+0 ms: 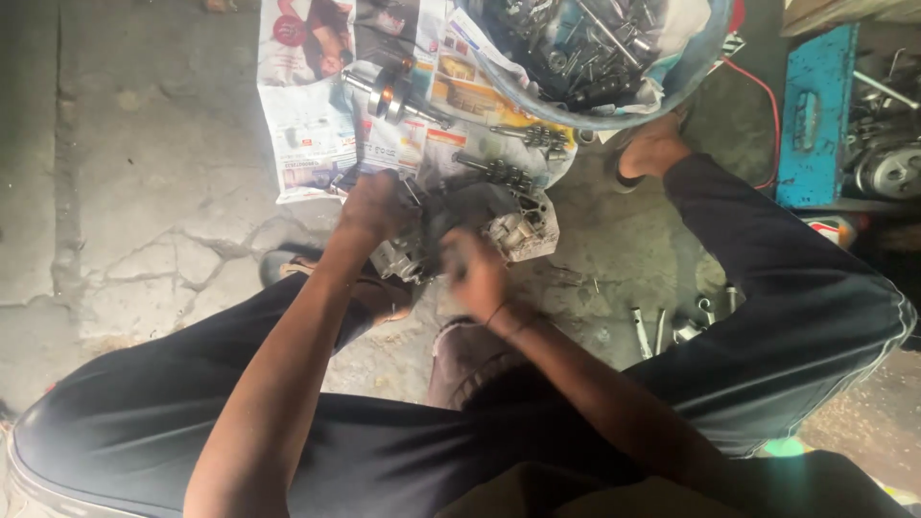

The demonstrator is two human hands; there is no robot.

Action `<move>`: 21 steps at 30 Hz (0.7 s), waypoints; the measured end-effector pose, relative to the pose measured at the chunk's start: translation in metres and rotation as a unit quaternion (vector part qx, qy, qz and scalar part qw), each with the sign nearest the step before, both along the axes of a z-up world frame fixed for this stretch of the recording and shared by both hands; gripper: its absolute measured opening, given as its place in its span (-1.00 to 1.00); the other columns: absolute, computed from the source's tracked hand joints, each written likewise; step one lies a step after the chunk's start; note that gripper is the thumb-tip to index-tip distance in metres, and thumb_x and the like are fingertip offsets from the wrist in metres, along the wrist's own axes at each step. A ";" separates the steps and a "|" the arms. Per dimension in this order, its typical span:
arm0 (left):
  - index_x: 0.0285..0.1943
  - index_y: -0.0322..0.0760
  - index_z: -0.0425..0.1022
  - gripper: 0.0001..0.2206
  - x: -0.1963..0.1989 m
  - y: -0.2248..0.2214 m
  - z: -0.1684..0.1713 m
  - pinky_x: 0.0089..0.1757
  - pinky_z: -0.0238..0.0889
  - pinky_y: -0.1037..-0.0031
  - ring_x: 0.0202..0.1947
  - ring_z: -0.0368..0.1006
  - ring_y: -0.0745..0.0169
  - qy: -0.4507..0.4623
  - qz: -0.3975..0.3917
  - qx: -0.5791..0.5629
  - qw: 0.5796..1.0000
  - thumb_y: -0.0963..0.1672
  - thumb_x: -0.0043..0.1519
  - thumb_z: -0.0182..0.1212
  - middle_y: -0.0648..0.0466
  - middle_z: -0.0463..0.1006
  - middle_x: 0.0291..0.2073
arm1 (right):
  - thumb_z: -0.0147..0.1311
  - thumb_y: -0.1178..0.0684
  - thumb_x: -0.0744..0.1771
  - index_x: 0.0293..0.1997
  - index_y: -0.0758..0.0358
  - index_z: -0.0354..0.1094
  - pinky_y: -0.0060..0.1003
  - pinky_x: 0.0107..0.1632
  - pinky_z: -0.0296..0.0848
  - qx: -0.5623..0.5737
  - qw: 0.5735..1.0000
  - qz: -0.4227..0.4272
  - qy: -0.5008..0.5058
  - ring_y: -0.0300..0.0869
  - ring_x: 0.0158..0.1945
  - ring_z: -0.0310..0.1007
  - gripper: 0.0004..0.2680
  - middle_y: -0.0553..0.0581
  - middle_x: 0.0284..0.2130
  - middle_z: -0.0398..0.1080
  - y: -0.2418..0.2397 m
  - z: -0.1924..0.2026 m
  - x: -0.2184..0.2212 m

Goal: The person sits on the workshop floor and disassembles a motorcycle engine crankcase, removing fasteners and separating small components by hand, placing removed parts on the newspaper-covered ground beside a basin of parts. They turn the casing over and work on different sides as they go.

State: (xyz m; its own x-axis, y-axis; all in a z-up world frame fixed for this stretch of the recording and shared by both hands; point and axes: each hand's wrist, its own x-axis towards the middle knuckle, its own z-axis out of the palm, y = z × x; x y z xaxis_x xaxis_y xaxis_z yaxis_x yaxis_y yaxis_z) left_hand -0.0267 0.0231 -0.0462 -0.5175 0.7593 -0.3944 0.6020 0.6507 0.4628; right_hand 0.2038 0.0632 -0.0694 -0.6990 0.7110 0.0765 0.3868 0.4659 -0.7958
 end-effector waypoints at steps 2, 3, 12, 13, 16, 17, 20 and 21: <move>-0.05 -0.43 0.54 -0.53 -0.002 0.003 -0.003 -0.01 0.39 0.10 0.00 0.50 -0.34 -0.006 -0.008 0.010 1.000 -0.01 0.01 0.53 -0.34 0.57 -0.10 | 0.10 0.30 0.25 0.06 0.19 0.44 -0.09 0.03 0.53 0.059 0.996 0.055 0.028 0.07 -0.03 0.53 -0.70 0.18 -0.11 0.48 -0.017 0.008 -0.006; -0.04 -0.44 0.52 -0.50 -0.002 0.005 -0.004 -0.01 0.40 0.11 -0.02 0.52 -0.32 -0.014 -0.013 0.016 1.000 0.00 -0.01 0.54 -0.32 0.58 -0.11 | 0.07 0.32 0.19 0.08 0.26 0.42 -0.07 0.05 0.51 0.113 0.986 0.113 0.054 0.11 0.04 0.47 -0.65 0.25 -0.04 0.43 -0.026 0.012 -0.009; -0.12 -0.45 0.58 -0.53 -0.005 0.000 0.002 0.00 0.44 0.19 -0.06 0.57 -0.24 -0.037 0.030 0.000 0.999 0.01 -0.02 0.54 -0.31 0.62 -0.17 | 0.09 0.29 0.14 0.04 0.31 0.47 -0.16 0.07 0.40 0.220 0.946 0.228 -0.063 0.09 0.07 0.31 -0.64 0.17 0.04 0.45 -0.029 -0.009 -0.013; -0.12 -0.45 0.58 -0.53 -0.006 0.000 0.003 0.00 0.44 0.19 -0.06 0.57 -0.24 -0.034 0.027 0.001 0.999 0.01 -0.02 0.54 -0.31 0.62 -0.17 | 0.09 0.29 0.14 0.04 0.31 0.47 -0.16 0.07 0.40 0.222 0.947 0.225 -0.062 0.09 0.07 0.31 -0.64 0.17 0.04 0.45 -0.032 -0.006 -0.014; -0.15 -0.44 0.61 -0.57 -0.006 0.003 0.004 0.03 0.45 0.21 -0.06 0.60 -0.20 -0.035 -0.009 -0.032 0.999 0.01 0.03 0.50 -0.30 0.64 -0.18 | 0.13 0.25 0.19 0.01 0.37 0.42 -0.11 0.19 0.41 0.198 0.944 0.233 -0.121 -0.05 0.10 0.41 -0.71 0.17 0.01 0.44 -0.042 -0.004 -0.016; -0.13 -0.45 0.58 -0.56 -0.004 0.004 0.003 0.01 0.46 0.19 -0.08 0.61 -0.20 -0.042 -0.002 -0.028 0.999 0.01 0.02 0.50 -0.29 0.64 -0.18 | 0.15 0.26 0.24 0.06 0.34 0.41 -0.12 0.21 0.44 0.191 0.949 0.249 -0.035 -0.04 0.13 0.41 -0.72 0.18 0.04 0.42 -0.048 -0.005 -0.013; -0.10 -0.42 0.56 -0.55 0.006 0.005 0.003 -0.04 0.46 0.15 -0.09 0.59 -0.24 -0.045 0.011 -0.002 0.999 0.00 0.00 0.51 -0.30 0.62 -0.19 | 0.17 0.29 0.31 0.13 0.30 0.39 -0.12 0.25 0.48 0.171 0.939 0.279 0.105 -0.02 0.19 0.39 -0.73 0.20 0.09 0.40 -0.058 -0.017 -0.002; -0.08 -0.40 0.56 -0.55 0.005 -0.001 0.006 -0.05 0.45 0.12 -0.09 0.57 -0.29 -0.031 0.017 0.014 0.999 -0.01 -0.02 0.52 -0.32 0.60 -0.18 | 0.18 0.29 0.33 0.16 0.28 0.38 -0.12 0.27 0.49 0.156 0.929 0.291 0.168 -0.01 0.22 0.39 -0.73 0.21 0.11 0.39 -0.065 -0.022 -0.003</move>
State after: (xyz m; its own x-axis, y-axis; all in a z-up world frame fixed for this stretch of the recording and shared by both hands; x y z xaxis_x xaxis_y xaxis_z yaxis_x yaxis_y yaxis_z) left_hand -0.0220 0.0220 -0.0404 -0.5188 0.7528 -0.4052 0.5495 0.6567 0.5165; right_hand 0.2003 -0.0022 -0.0916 -0.8576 0.1265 0.4985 -0.2481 0.7473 -0.6164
